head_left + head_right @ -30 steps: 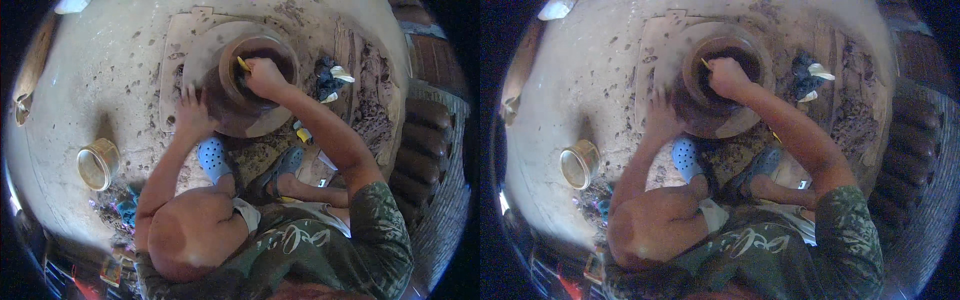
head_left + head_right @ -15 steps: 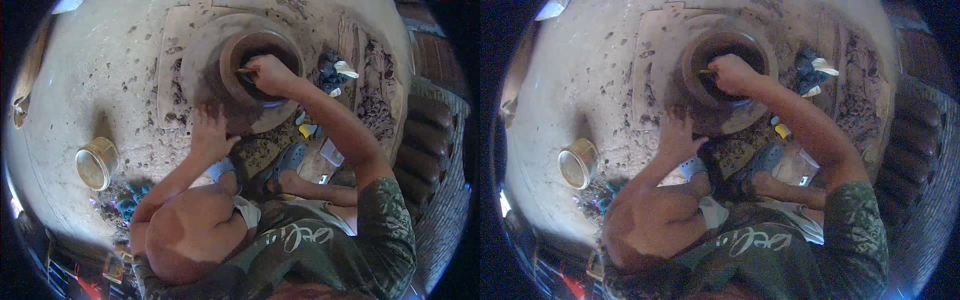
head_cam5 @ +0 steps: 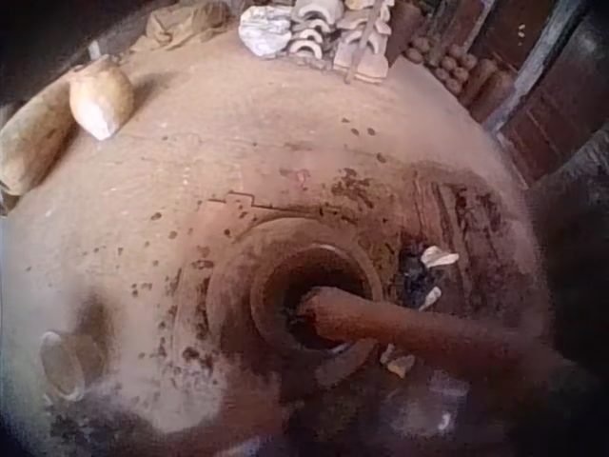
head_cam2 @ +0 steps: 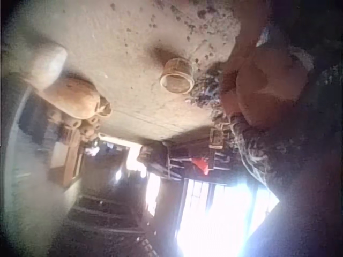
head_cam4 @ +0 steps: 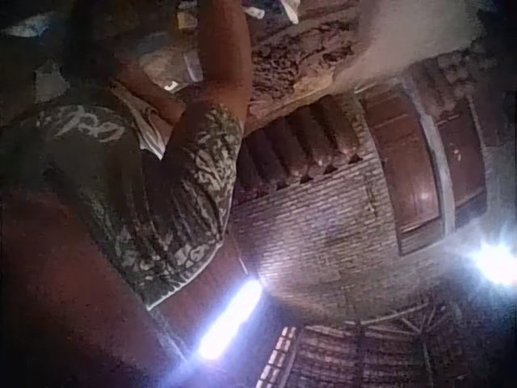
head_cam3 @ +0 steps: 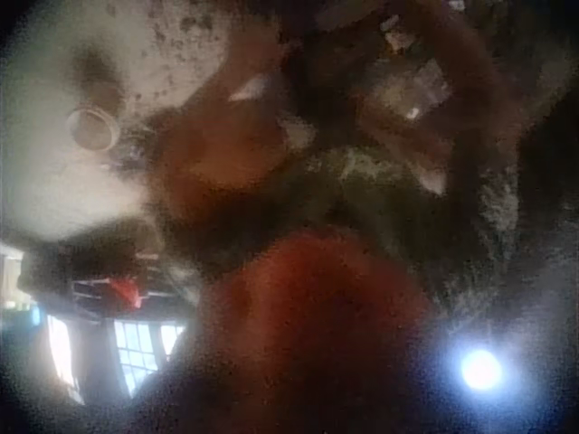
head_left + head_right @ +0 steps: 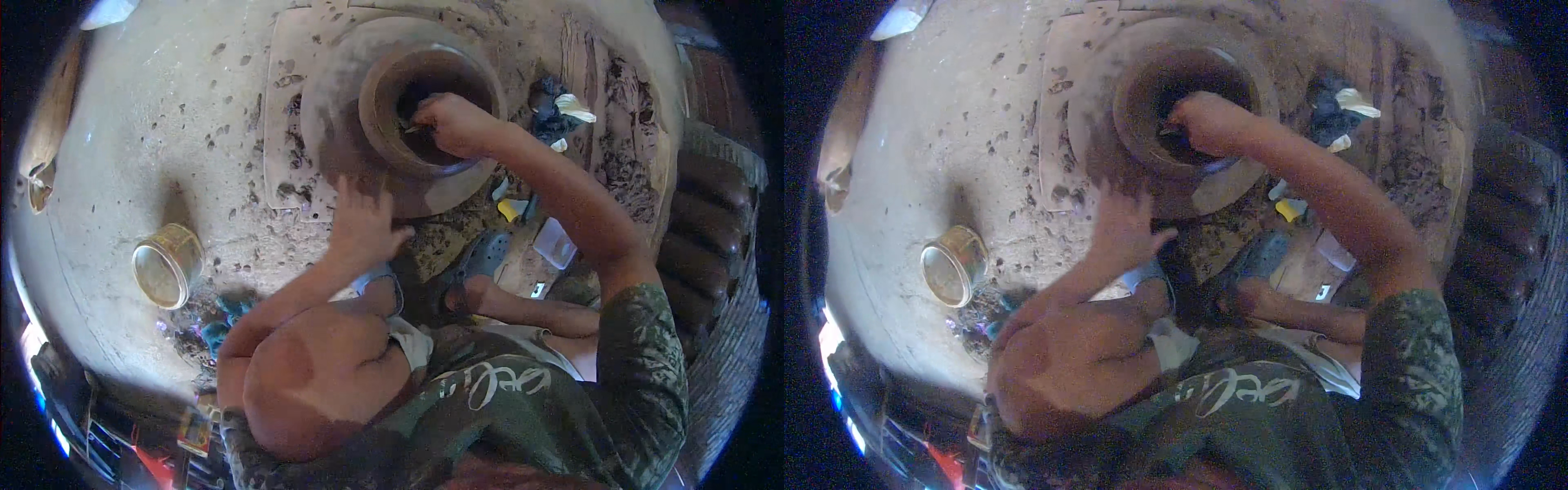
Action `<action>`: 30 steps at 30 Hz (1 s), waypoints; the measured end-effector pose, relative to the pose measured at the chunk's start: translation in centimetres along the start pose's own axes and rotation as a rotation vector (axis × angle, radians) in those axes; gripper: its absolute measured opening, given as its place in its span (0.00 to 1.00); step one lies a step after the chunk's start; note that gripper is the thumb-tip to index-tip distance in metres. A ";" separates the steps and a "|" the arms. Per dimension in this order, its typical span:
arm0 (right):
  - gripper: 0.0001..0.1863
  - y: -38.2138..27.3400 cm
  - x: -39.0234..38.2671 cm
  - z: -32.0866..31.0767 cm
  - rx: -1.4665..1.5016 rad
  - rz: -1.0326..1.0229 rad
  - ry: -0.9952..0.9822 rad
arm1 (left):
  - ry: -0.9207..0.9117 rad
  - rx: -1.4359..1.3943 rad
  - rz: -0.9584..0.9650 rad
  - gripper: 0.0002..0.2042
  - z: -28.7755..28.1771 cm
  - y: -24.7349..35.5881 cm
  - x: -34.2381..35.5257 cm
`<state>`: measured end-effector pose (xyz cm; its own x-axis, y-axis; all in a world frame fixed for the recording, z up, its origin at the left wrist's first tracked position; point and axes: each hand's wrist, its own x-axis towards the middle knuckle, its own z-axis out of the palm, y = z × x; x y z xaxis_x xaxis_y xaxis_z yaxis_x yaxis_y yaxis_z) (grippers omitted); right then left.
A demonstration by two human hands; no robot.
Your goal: The person shapes the top and sides of a clay pot using a yellow rib tool and their hands while the wheel rotates, occasionally dipping their fingers into a container of water.
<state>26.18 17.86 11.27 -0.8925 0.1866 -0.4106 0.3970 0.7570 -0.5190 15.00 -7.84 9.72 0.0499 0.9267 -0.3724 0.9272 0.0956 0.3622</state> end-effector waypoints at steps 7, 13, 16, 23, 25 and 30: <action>0.23 -1.5 0.2 -1.0 0.017 -0.029 -0.070 | 0.303 0.192 -0.062 0.47 -2.9 -9.3 5.1; 0.22 0.1 -0.1 -0.3 -0.019 -0.031 -0.048 | 0.375 0.234 -0.122 0.48 -2.4 -9.0 6.2; 0.21 -0.2 0.3 -0.6 -0.025 -0.075 -0.022 | 0.181 0.007 0.050 0.50 -1.0 -1.8 1.3; 0.19 0.9 -0.1 -0.3 0.029 -0.057 -0.033 | 0.332 0.001 0.040 0.51 -2.3 -5.8 3.8; 0.18 0.0 0.2 -0.7 0.042 -0.077 -0.044 | 0.396 0.157 0.006 0.49 -2.4 -10.1 5.9; 0.18 0.8 -0.7 -0.2 0.061 -0.068 -0.020 | 0.290 0.180 -0.147 0.47 -3.4 -8.9 6.9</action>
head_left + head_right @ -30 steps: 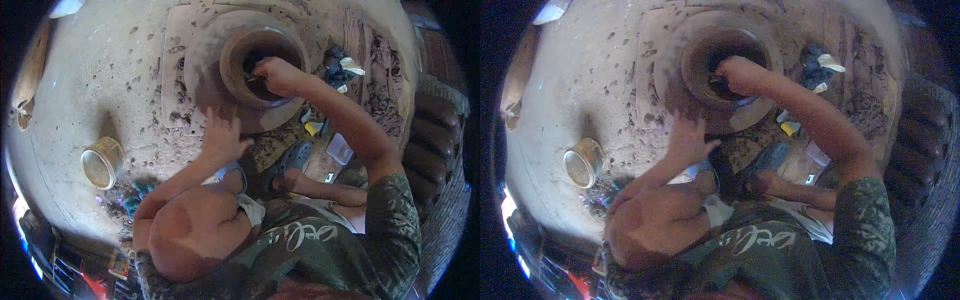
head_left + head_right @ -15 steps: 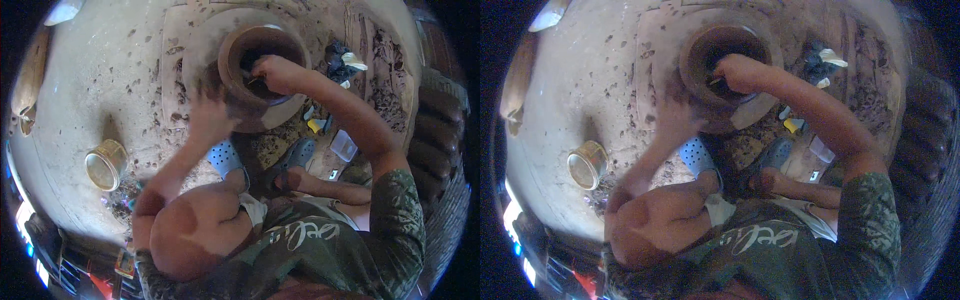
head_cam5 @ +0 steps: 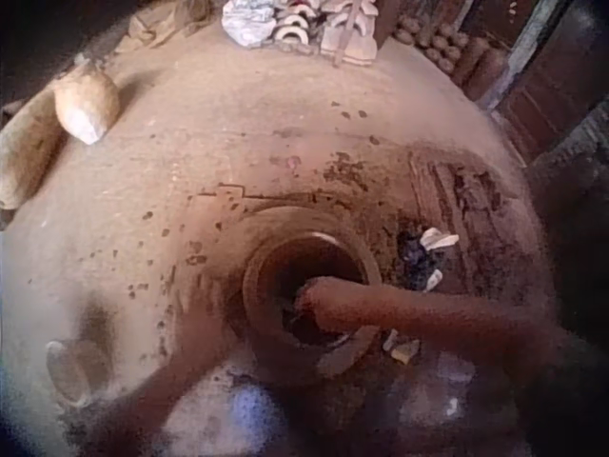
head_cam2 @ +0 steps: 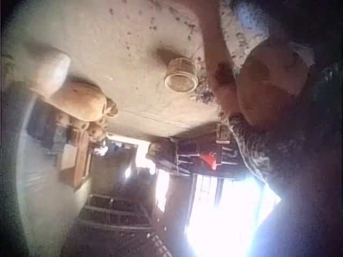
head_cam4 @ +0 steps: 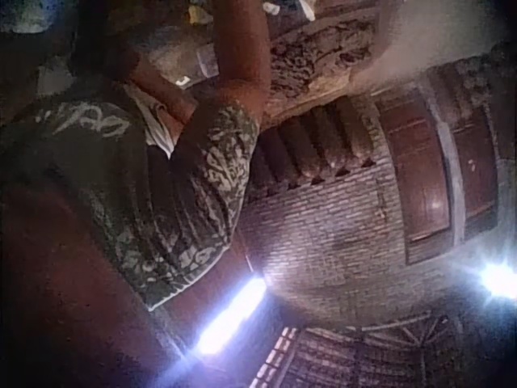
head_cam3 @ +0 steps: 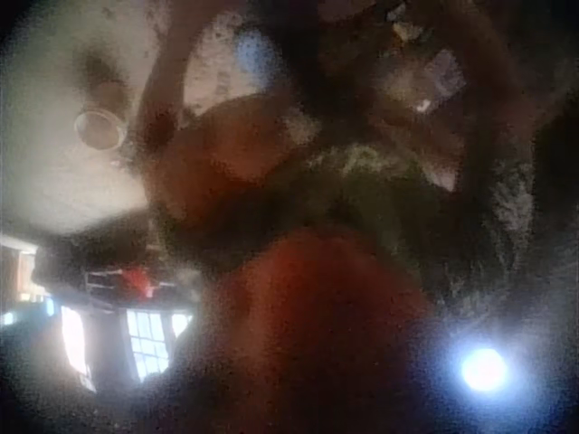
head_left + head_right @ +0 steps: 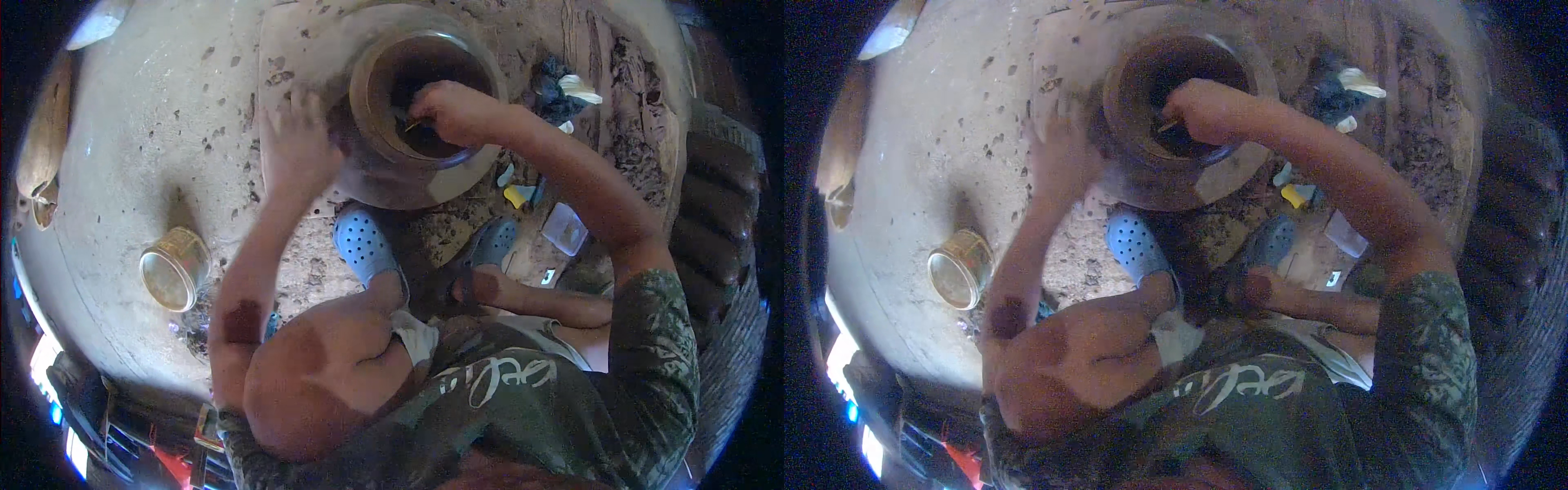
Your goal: The person shapes the top and sides of a clay pot using a yellow rib tool and their hands while the wheel rotates, occasionally dipping their fingers into a container of water.
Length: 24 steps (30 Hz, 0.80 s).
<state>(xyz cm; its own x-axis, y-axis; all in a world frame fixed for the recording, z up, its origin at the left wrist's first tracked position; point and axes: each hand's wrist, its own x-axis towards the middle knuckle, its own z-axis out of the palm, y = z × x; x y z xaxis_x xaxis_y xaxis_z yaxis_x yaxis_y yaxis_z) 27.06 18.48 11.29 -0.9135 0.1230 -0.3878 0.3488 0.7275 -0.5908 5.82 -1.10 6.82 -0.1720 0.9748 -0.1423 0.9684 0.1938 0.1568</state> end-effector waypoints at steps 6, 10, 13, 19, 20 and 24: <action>0.18 -0.7 0.1 0.0 0.089 -0.002 0.009 | -0.399 -0.141 0.175 0.52 -1.3 8.0 -8.0; 0.18 -0.6 -0.2 -0.1 0.091 0.086 -0.031 | -0.133 -0.013 0.140 0.51 -1.8 3.5 -2.8; 0.18 -1.9 0.5 -0.3 0.073 0.044 -0.036 | 0.095 0.124 0.085 0.50 0.1 -3.0 0.8; 0.20 -1.4 -0.5 -1.1 0.076 -0.011 -0.003 | -0.035 -0.048 0.084 0.50 -2.1 3.1 -2.5; 0.20 -1.4 -0.9 -1.4 0.082 0.006 -0.005 | -0.039 -0.230 0.130 0.52 -2.4 5.6 -3.9; 0.22 -1.1 -0.5 -1.0 0.091 0.025 -0.048 | -0.324 -0.157 0.149 0.53 -0.6 6.9 -7.1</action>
<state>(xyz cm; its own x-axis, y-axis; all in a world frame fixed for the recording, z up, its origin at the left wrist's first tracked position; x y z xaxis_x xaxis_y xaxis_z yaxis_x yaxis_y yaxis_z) 26.88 18.27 12.86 -0.8939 0.1065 -0.4354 0.3912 0.6597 -0.6417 13.65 -6.65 9.46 0.0586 0.9127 -0.4044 0.9349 0.0919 0.3428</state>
